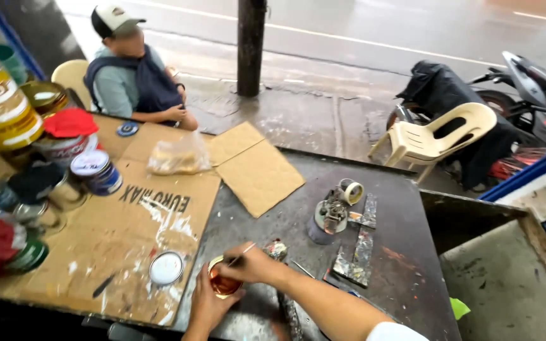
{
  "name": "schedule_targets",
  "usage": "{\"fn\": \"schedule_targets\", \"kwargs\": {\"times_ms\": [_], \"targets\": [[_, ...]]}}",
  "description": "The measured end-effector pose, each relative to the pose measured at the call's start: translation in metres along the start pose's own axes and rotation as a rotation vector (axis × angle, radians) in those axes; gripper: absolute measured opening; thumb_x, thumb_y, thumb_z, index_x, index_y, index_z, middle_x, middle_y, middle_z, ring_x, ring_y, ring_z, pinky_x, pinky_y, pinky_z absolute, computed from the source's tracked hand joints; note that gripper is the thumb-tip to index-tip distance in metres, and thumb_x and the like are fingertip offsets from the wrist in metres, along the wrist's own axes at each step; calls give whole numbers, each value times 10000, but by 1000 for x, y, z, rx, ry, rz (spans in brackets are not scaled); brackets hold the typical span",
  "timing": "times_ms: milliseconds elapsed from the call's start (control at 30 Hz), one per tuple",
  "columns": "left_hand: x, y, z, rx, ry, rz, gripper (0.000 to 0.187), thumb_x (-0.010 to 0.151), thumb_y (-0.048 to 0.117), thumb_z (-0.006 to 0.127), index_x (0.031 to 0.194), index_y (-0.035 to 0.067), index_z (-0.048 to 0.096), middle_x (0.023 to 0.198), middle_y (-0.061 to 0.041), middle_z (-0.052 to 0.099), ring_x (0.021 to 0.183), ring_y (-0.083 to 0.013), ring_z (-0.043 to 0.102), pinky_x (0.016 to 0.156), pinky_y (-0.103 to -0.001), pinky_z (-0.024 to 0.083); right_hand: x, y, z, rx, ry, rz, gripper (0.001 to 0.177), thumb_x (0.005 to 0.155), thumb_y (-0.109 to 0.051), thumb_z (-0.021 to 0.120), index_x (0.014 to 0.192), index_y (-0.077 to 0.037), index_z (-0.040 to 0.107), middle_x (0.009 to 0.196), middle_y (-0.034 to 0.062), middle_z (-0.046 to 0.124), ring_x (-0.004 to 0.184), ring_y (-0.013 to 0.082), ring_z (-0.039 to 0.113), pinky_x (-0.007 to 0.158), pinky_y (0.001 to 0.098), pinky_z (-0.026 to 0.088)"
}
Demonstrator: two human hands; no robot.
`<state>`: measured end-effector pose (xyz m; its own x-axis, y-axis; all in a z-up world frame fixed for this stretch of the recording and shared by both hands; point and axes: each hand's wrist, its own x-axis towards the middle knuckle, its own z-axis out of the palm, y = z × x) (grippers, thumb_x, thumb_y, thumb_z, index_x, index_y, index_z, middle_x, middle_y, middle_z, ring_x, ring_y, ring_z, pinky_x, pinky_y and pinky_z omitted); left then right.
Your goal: Mixing paint in a small can using a metal spatula.
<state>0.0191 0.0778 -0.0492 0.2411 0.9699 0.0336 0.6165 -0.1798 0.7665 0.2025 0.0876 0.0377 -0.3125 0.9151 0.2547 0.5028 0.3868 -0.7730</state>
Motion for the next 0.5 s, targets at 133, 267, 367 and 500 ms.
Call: {"fn": "schedule_targets", "kwargs": {"times_ms": [133, 267, 367, 500], "targets": [[4, -6, 3, -7, 2, 24, 1380, 476, 504, 971, 1564, 72, 240, 1448, -242, 462, 1297, -423, 530, 1025, -488, 491, 22, -1, -3, -89, -32, -27, 349, 936, -342, 731, 786, -30, 687, 719, 186, 670, 610, 299, 617, 601, 404, 522], [5, -8, 3, -6, -9, -8, 1404, 483, 503, 979, 1565, 37, 215, 1457, -267, 434, 1309, -428, 515, 1045, -485, 479, 25, 18, 6, -60, 95, 363, 364, 909, -376, 742, 821, -24, 711, 709, 183, 691, 610, 278, 674, 577, 404, 525], [4, -4, 0, -6, -17, -25, 1396, 492, 500, 974, 1569, 38, 214, 1465, -261, 433, 1319, -423, 511, 1047, -478, 478, 10, 26, 5, 132, 114, 561, 412, 945, -401, 700, 801, -18, 749, 718, 143, 731, 608, 223, 693, 556, 384, 538], [4, 5, -6, -12, -69, -107, 1408, 511, 513, 965, 1591, 49, 190, 1474, -250, 427, 1315, -404, 522, 1048, -471, 480, -10, 29, 11, 342, 186, 420, 366, 933, -327, 735, 790, 9, 712, 708, 106, 734, 610, 152, 656, 537, 363, 525]]}}
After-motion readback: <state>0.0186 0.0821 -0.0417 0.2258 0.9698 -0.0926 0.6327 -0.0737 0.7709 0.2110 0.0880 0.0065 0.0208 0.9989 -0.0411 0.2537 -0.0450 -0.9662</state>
